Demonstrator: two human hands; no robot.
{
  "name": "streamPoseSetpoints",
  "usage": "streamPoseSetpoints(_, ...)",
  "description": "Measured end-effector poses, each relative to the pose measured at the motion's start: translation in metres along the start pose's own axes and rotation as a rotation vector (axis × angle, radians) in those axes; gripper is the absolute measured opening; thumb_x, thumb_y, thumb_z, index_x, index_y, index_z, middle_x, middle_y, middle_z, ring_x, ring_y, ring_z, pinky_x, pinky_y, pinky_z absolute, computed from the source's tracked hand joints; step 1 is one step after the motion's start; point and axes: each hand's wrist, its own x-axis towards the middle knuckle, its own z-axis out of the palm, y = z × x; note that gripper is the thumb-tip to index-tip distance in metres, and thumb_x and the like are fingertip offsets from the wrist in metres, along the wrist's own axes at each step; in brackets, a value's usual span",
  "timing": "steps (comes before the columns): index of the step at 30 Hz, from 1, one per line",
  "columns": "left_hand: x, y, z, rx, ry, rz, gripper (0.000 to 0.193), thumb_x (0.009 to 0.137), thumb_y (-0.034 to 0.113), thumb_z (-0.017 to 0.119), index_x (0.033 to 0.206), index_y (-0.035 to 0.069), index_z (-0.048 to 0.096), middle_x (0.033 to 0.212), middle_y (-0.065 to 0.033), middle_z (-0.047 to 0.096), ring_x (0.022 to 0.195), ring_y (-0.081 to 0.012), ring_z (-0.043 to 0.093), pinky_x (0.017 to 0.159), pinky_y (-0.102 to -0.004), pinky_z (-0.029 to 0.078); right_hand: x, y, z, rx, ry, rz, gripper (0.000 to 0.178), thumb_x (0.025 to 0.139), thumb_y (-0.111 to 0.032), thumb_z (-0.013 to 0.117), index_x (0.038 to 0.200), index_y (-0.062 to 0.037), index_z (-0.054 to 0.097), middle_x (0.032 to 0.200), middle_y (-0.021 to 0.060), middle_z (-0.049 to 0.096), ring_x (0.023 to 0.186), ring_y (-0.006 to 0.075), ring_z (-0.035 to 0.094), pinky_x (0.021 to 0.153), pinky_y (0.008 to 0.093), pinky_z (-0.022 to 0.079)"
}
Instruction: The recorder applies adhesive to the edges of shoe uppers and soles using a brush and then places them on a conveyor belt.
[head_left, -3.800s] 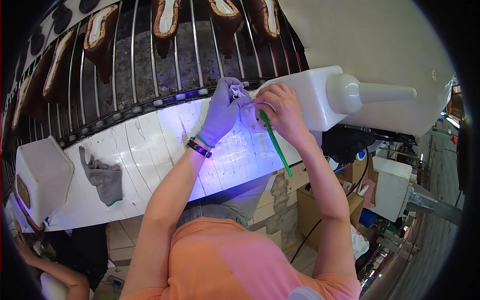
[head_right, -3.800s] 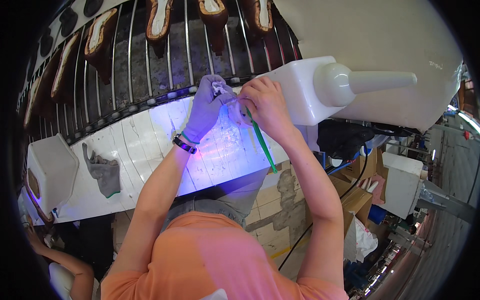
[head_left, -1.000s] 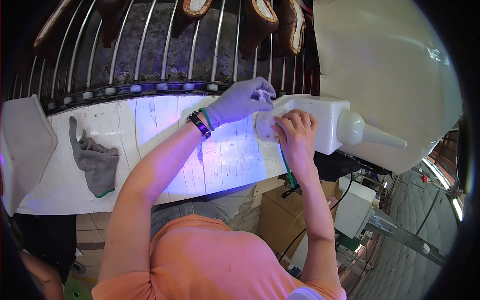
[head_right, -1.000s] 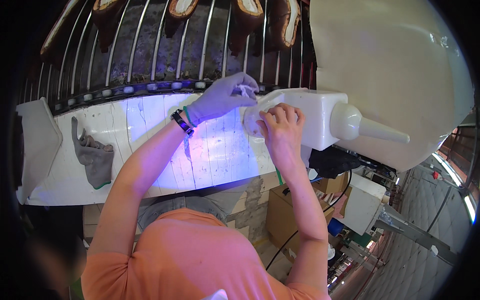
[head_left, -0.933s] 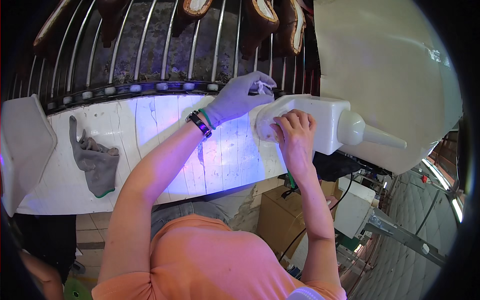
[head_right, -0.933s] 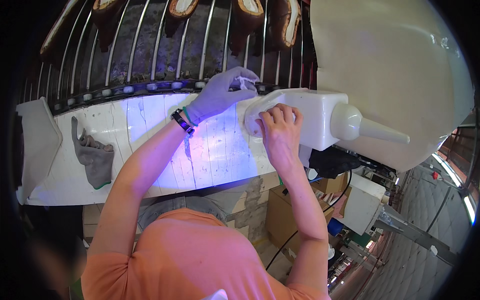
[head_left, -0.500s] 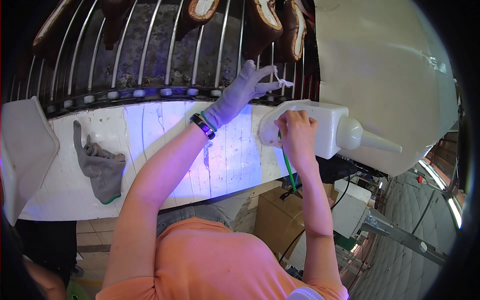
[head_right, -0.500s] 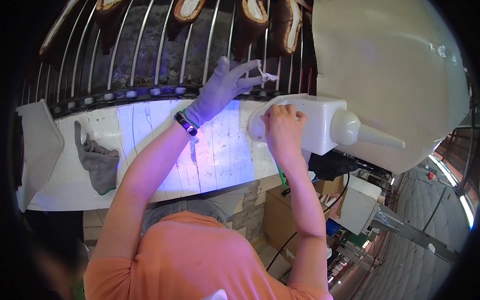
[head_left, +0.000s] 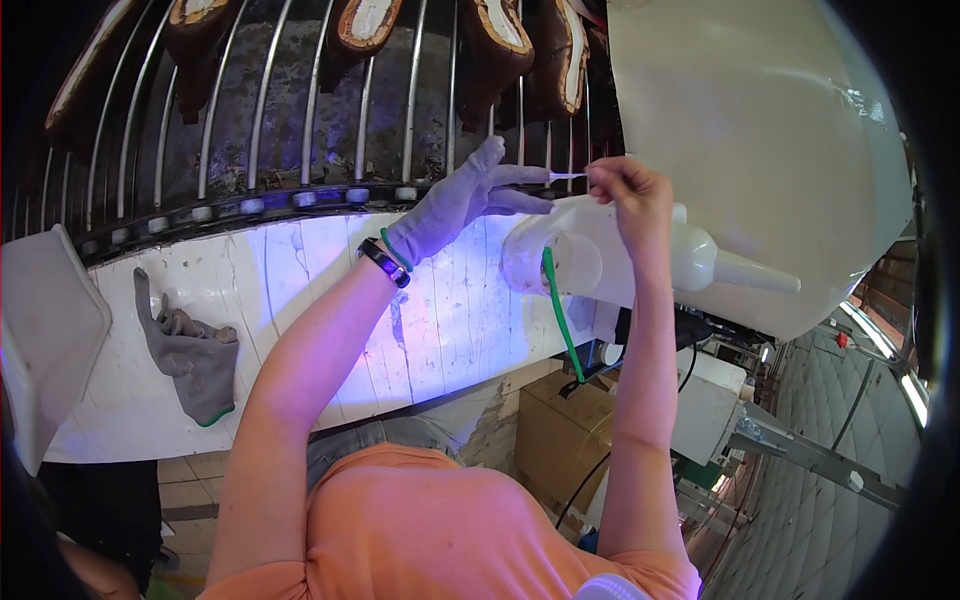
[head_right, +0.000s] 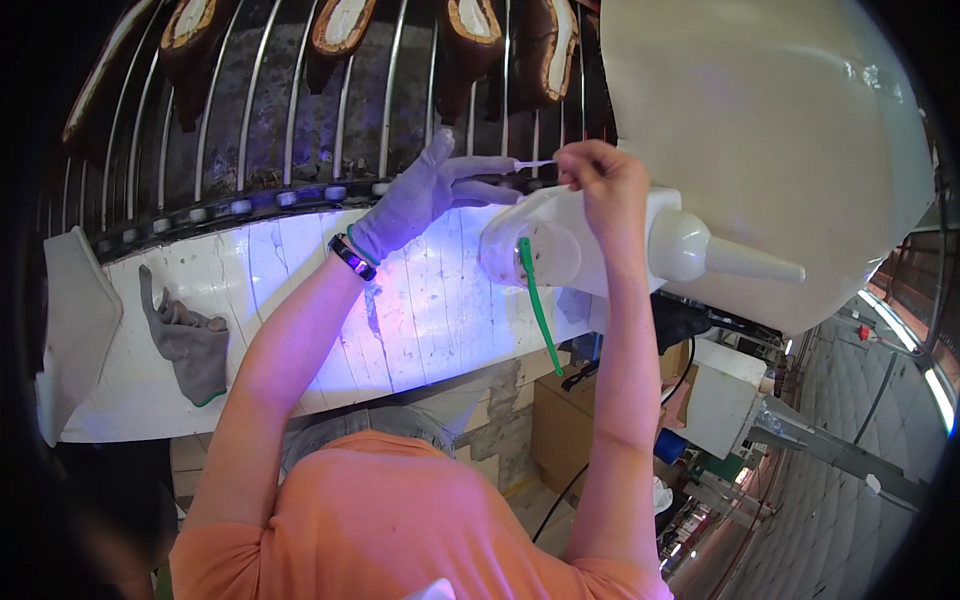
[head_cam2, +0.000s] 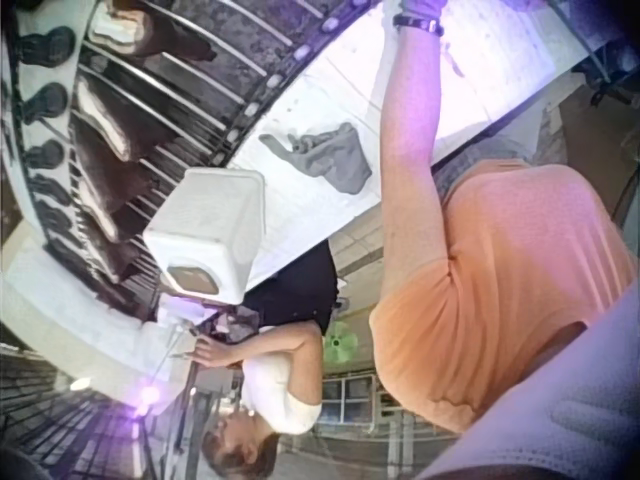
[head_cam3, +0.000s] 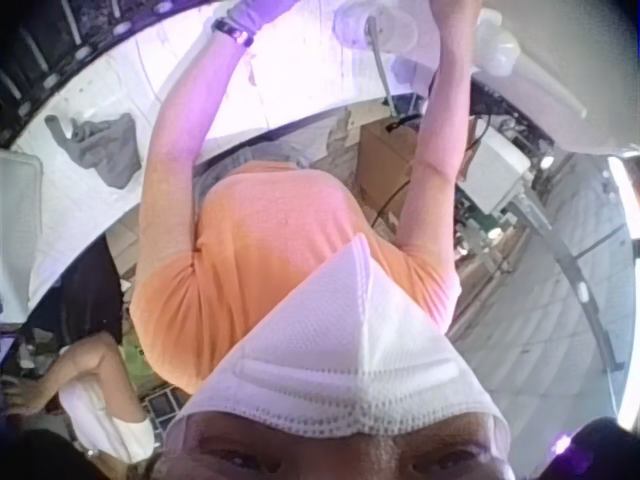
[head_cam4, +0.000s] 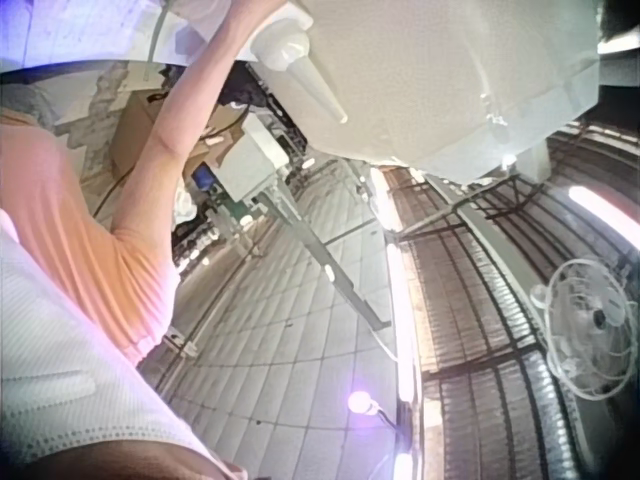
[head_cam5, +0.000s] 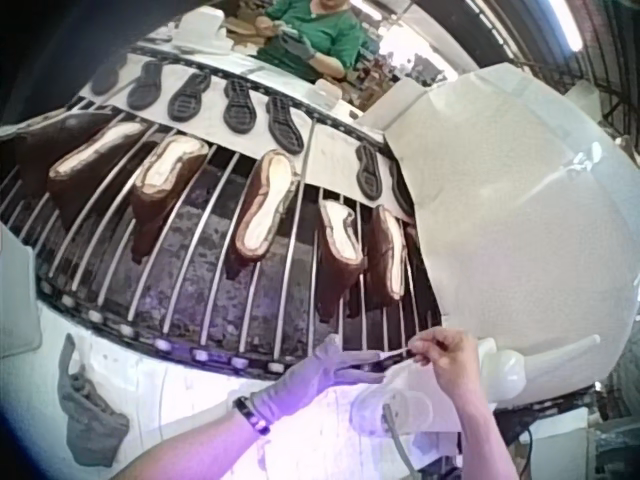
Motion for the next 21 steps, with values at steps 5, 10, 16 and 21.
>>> streamPoseSetpoints(5, 0.000, 0.003, 0.003, 0.044, 0.014, -0.031, 0.090, 0.090, 0.071, 0.022, 0.136, -0.003, 0.042, 0.119, -0.0277, 0.058, 0.121, -0.0300, 0.052, 0.109, -0.0409, 0.029, 0.005, -0.016, -0.008, -0.047, 0.237, -0.101, 0.010, 0.088, -0.004, 0.060, 0.086, 0.0020, 0.067, 0.068, 0.0022, 0.063, 0.061, 0.0065, 0.056, 0.056, 0.0210, 0.045)
streamPoseSetpoints(10, 0.003, 0.001, -0.004, -0.098, 0.094, -0.023, 0.084, 0.093, 0.067, 0.015, 0.139, 0.002, 0.042, 0.122, -0.0226, 0.059, 0.121, -0.0297, 0.052, 0.109, -0.0411, 0.030, 0.012, -0.017, -0.044, 0.326, 0.584, -0.254, 0.015, 0.094, -0.012, 0.057, 0.088, -0.0001, 0.065, 0.072, 0.0018, 0.061, 0.058, 0.0059, 0.052, 0.052, 0.0213, 0.042)
streamPoseSetpoints(16, 0.000, 0.002, -0.004, -0.134, 0.085, -0.029, 0.084, 0.093, 0.068, 0.016, 0.140, 0.002, 0.039, 0.129, -0.0216, 0.054, 0.124, -0.0284, 0.049, 0.108, -0.0398, 0.031, -0.010, -0.009, 0.015, 0.098, 0.050, -0.015, 0.010, 0.090, -0.009, 0.062, 0.087, -0.0007, 0.066, 0.070, 0.0018, 0.060, 0.059, 0.0052, 0.052, 0.055, 0.0208, 0.041)
streamPoseSetpoints(21, -0.002, 0.004, 0.005, -0.004, 0.109, -0.027, 0.082, 0.095, 0.064, 0.019, 0.140, -0.002, 0.037, 0.135, -0.0186, 0.049, 0.127, -0.0260, 0.046, 0.109, -0.0375, 0.030, -0.011, -0.006, 0.046, -0.012, 0.059, -0.072, 0.006, 0.082, -0.003, 0.067, 0.085, 0.0028, 0.065, 0.065, 0.0035, 0.062, 0.058, 0.0064, 0.054, 0.053, 0.0222, 0.040)
